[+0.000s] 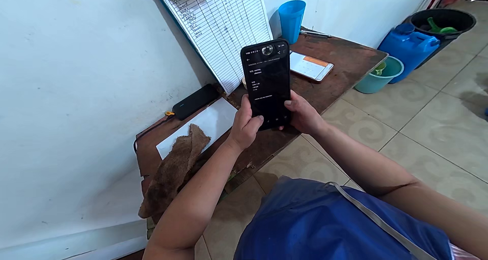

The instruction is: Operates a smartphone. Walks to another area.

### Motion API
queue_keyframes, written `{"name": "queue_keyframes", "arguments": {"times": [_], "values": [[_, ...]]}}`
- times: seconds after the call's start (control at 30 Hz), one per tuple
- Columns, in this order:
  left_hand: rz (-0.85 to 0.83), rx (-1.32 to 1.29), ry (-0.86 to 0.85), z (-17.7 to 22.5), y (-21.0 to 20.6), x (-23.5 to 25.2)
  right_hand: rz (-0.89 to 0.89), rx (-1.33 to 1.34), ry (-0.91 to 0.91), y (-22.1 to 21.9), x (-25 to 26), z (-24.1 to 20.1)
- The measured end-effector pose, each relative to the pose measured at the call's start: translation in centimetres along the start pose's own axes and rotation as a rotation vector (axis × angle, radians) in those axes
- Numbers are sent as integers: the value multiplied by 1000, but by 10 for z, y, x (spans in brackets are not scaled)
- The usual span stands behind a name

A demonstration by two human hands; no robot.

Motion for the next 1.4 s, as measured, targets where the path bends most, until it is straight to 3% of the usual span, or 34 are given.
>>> {"name": "queue_keyframes", "arguments": {"times": [0.7,0.97,1.2,1.4], "values": [[-3,10,-22,2,-1,0,23,-78,91,1,-2,-5],[-15,137,-113,11,-2,-2,62,-72,99,3,0,-5],[12,10,-22,2,1,0,-118,-24,40,-4,0,0],[52,-44,-4,-1,4,-1,-161,37,5,-6,-1,3]]}}
Point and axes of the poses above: each hand's wrist, its own x-axis towards the middle knuckle, its own y-axis out of the back of the hand, z = x × y, the point moved 9 cm from there along x, towards the middle knuckle, and after that the axes turned 2 degrees about x, right-handed, at the moved point
